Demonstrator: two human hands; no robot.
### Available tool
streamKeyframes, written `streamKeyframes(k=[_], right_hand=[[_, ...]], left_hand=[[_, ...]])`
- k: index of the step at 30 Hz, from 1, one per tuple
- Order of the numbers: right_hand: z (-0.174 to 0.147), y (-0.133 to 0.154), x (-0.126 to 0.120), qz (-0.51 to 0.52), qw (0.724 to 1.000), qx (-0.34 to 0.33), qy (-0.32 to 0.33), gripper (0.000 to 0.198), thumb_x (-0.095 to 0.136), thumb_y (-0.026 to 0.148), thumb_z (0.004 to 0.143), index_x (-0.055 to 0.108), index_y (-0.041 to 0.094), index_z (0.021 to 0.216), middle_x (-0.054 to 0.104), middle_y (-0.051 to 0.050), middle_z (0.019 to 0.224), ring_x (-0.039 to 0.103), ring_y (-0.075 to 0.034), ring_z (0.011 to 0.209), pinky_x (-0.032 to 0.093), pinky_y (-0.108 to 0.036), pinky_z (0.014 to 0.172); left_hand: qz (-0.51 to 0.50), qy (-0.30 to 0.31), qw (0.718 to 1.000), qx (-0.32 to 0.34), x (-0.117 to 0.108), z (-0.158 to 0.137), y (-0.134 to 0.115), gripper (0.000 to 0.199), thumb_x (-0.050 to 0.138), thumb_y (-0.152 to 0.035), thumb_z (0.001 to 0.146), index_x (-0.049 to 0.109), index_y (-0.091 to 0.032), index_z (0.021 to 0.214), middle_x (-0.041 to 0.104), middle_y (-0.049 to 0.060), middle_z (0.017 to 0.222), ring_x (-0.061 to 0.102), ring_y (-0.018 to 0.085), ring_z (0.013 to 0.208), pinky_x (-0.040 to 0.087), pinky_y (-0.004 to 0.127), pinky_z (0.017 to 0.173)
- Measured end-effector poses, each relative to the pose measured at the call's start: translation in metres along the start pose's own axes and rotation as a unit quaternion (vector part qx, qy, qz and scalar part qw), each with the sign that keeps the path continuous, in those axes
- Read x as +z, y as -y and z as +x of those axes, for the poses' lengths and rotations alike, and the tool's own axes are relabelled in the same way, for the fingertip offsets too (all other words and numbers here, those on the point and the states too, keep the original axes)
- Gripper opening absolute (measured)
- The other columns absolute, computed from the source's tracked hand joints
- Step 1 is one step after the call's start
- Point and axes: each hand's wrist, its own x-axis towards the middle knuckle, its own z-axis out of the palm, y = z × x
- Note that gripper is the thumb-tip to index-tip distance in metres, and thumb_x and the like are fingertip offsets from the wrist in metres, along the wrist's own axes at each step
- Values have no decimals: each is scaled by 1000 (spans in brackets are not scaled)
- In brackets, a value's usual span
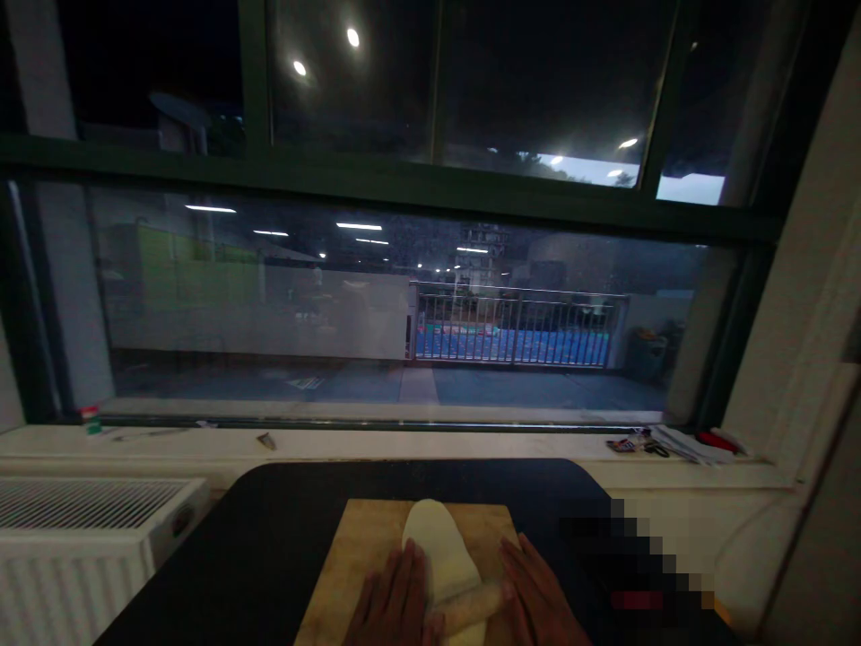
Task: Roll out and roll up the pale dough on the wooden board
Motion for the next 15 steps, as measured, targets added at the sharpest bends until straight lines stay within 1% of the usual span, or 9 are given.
streamKeyframes(k=[3, 6, 8, 9, 11, 13, 15], right_hand=[[2, 21, -7, -7, 999, 48, -22, 46, 34, 37, 101, 57, 15, 134, 52, -9, 142, 42, -26, 136, 43, -44, 108], [4, 30, -10, -14, 998, 52, -19, 48, 31, 38, 102, 58, 12, 133, 53, -11, 142, 43, -26, 135, 42, -43, 109], [3, 31, -11, -19, 998, 50, -25, 47, 31, 38, 102, 58, 13, 132, 55, -11, 140, 44, -25, 135, 42, -42, 109], [3, 31, -12, -21, 998, 51, -28, 46, 32, 38, 102, 58, 14, 132, 56, -10, 139, 45, -24, 134, 42, -41, 109], [4, 32, -16, -26, 998, 47, -18, 44, 32, 36, 102, 59, 16, 130, 61, -11, 133, 51, -24, 128, 44, -40, 106], [11, 36, -21, -40, 997, 54, 24, 41, 32, 34, 101, 64, 18, 121, 66, -12, 122, 60, -26, 115, 48, -42, 98], [25, 40, -28, -57, 993, 68, 83, 38, 33, 31, 100, 68, 18, 111, 67, -14, 116, 63, -28, 106, 49, -45, 92]], left_hand=[[-35, 5, 999, 41, -24, 11, 8, 47, 44, -42, 95, 59, -14, 130, 59, 9, 134, 61, 23, 119, 55, 35, 91], [-66, 31, 997, 28, -40, 18, 10, 48, 42, -42, 96, 60, -12, 128, 59, 12, 133, 60, 26, 119, 56, 39, 91], [-75, 42, 996, 22, -45, 20, 10, 48, 41, -43, 97, 59, -12, 129, 59, 11, 133, 60, 27, 119, 56, 41, 91], [-77, 44, 996, 22, -45, 20, 10, 48, 40, -43, 98, 59, -13, 130, 58, 10, 134, 59, 27, 120, 56, 41, 92], [-81, 48, 995, 27, -42, 19, 10, 49, 39, -45, 98, 58, -14, 131, 57, 9, 135, 58, 26, 121, 56, 40, 93], [-90, 54, 994, 38, -34, 17, 12, 50, 39, -48, 98, 56, -16, 133, 55, 8, 137, 56, 25, 123, 55, 37, 93], [-101, 69, 992, 40, -22, 14, 15, 51, 39, -51, 98, 55, -19, 135, 52, 8, 138, 55, 24, 124, 54, 34, 94]])
